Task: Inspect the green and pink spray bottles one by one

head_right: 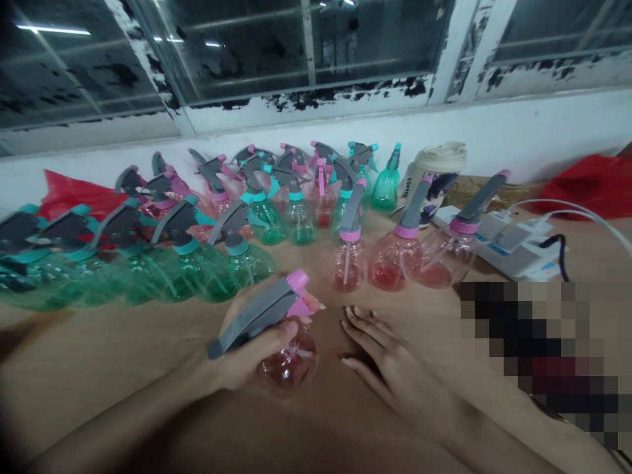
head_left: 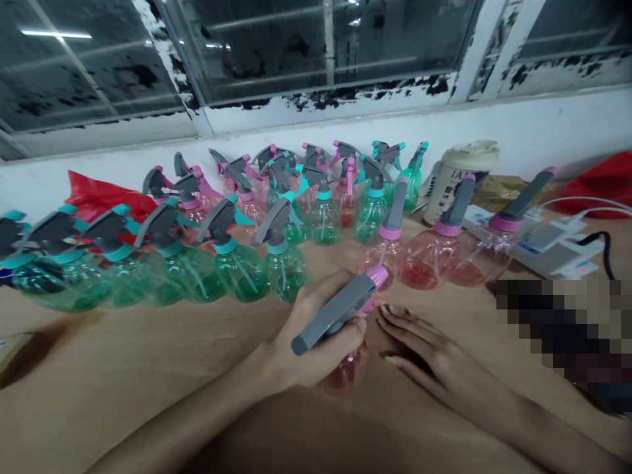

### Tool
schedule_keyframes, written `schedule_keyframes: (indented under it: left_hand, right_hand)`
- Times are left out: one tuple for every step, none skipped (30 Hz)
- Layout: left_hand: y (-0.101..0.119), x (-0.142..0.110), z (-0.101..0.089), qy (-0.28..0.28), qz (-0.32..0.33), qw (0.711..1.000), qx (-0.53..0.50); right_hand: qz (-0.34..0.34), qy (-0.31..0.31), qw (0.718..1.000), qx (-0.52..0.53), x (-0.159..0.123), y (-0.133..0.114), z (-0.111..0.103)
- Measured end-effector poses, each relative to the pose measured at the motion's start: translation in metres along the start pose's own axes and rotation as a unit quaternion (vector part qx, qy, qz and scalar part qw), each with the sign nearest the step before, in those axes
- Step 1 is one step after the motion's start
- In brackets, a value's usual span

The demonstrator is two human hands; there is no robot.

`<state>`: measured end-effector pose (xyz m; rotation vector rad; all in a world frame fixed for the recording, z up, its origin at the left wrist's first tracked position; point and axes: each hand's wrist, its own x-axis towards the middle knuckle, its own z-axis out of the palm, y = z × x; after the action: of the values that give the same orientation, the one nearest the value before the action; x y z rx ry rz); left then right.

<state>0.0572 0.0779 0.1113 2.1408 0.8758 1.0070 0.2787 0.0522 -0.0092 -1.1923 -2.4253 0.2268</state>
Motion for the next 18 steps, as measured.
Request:
schedule_keyframes:
  left_hand:
    - [-0.001, 0.000, 0.000, -0.007, -0.002, 1.000, 0.002]
    - [-0.002, 0.000, -0.001, -0.018, -0.007, 1.000, 0.002]
    - [-0.003, -0.001, -0.001, -0.029, -0.013, 1.000, 0.000]
    - [-0.004, -0.001, -0.001, -0.037, -0.017, 0.999, -0.002]
    - [-0.004, -0.001, -0.001, -0.041, -0.019, 0.999, -0.002]
    - [-0.005, -0.002, -0.002, -0.041, -0.019, 0.999, 0.000]
    - [-0.005, -0.002, -0.002, -0.039, -0.019, 0.999, 0.004]
    - [-0.005, -0.002, -0.002, -0.033, -0.016, 0.999, 0.009]
    - [-0.004, -0.001, -0.001, -0.026, -0.015, 0.999, 0.017]
    - [-0.004, -0.001, -0.001, -0.020, -0.012, 0.999, 0.023]
    - [-0.004, -0.001, 0.000, -0.016, -0.010, 0.999, 0.028]
    - [-0.004, -0.001, 0.000, -0.014, -0.006, 0.999, 0.033]
    - [-0.004, -0.001, 0.001, -0.015, -0.003, 0.999, 0.038]
    - [-0.004, -0.001, 0.003, -0.019, -0.001, 0.999, 0.041]
    - [-0.004, -0.002, 0.004, -0.021, 0.001, 0.999, 0.041]
    - [-0.004, -0.002, 0.005, -0.020, 0.002, 0.999, 0.039]
    - [-0.004, -0.003, 0.007, -0.017, 0.002, 0.999, 0.035]
    - [-0.004, -0.004, 0.009, -0.011, -0.001, 0.999, 0.031]
  right_hand:
    - [0.002, 0.006, 1.000, -0.001, 0.000, -0.001, 0.001]
    - [0.004, 0.012, 1.000, -0.005, 0.000, -0.002, 0.001]
    - [0.006, 0.018, 1.000, -0.011, 0.000, -0.003, 0.002]
    - [0.006, 0.022, 1.000, -0.018, 0.000, -0.004, 0.003]
    - [0.005, 0.025, 0.999, -0.023, 0.000, -0.005, 0.003]
    - [0.003, 0.027, 0.999, -0.025, 0.000, -0.006, 0.004]
    - [0.001, 0.030, 0.999, -0.024, 0.000, -0.006, 0.004]
    - [0.001, 0.034, 0.999, -0.021, 0.000, -0.006, 0.004]
    - [0.001, 0.036, 0.999, -0.017, 0.000, -0.006, 0.004]
    - [0.002, 0.034, 0.999, -0.013, 0.001, -0.006, 0.004]
    - [0.004, 0.031, 0.999, -0.009, 0.001, -0.005, 0.004]
    - [0.006, 0.028, 1.000, -0.004, 0.001, -0.005, 0.003]
    - [0.011, 0.024, 1.000, 0.002, 0.001, -0.004, 0.002]
    - [0.016, 0.022, 1.000, 0.009, 0.001, -0.004, 0.002]
    - [0.022, 0.022, 0.999, 0.017, 0.001, -0.004, 0.001]
    - [0.027, 0.024, 0.999, 0.024, 0.001, -0.004, 0.000]
    - [0.032, 0.028, 0.999, 0.030, 0.000, -0.005, -0.002]
    - [0.034, 0.033, 0.998, 0.032, -0.001, -0.007, -0.003]
